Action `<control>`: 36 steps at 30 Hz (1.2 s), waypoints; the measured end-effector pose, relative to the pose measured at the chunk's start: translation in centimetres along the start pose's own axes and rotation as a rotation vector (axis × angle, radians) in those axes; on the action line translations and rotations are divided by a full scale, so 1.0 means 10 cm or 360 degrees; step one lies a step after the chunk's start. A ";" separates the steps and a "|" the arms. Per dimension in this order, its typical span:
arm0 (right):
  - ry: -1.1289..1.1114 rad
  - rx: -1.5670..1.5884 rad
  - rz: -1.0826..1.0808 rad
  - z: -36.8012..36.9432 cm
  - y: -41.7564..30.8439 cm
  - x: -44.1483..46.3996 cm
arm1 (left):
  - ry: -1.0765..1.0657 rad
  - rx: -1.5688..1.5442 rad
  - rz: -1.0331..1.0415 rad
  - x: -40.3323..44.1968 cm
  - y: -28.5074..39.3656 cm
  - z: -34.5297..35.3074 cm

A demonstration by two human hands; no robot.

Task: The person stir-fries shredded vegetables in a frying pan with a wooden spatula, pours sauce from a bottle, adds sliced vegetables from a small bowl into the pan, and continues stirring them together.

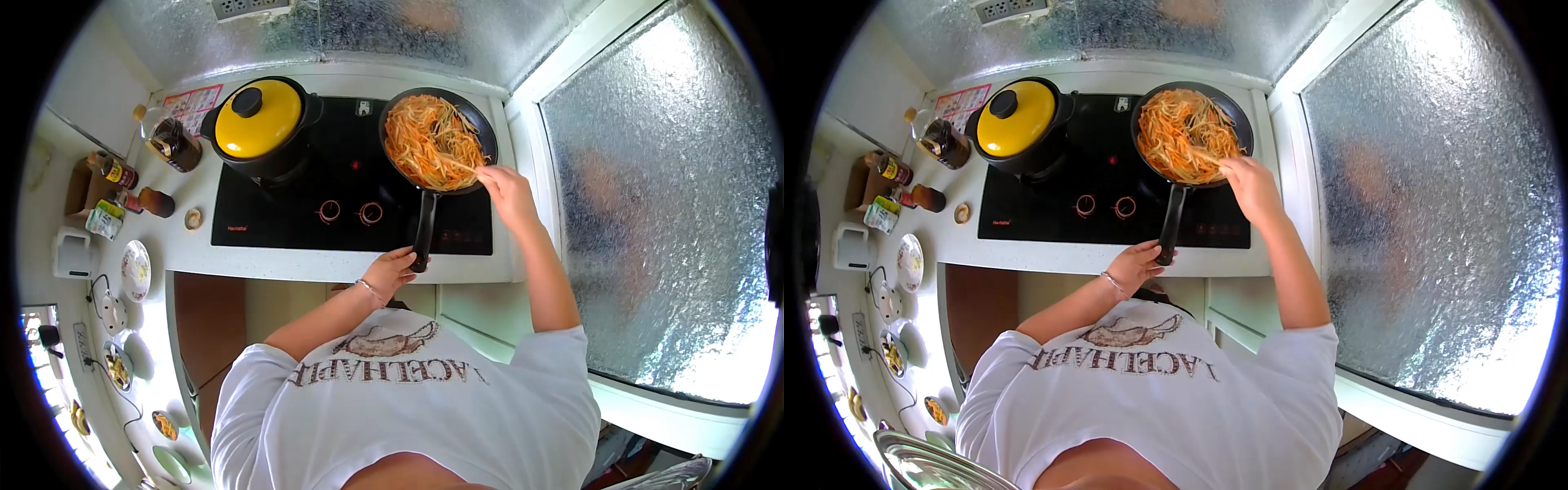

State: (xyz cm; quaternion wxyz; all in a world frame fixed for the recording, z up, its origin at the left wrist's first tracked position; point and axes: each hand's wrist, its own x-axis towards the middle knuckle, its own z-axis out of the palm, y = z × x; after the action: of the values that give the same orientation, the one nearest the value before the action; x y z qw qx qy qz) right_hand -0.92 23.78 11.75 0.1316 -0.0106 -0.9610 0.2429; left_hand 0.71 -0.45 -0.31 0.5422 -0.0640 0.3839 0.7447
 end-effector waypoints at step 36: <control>0.0167 -0.0027 -0.0403 0.58 0.26 0.73 | 0.0083 0.0064 0.0026 -0.02 -0.01 0.02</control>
State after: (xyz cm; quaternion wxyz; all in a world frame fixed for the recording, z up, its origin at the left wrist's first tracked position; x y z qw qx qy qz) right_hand -9.59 23.98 7.39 0.2114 0.0971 -0.9484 0.2154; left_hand 0.95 -0.41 -0.11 0.5272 -0.0693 0.4132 0.7393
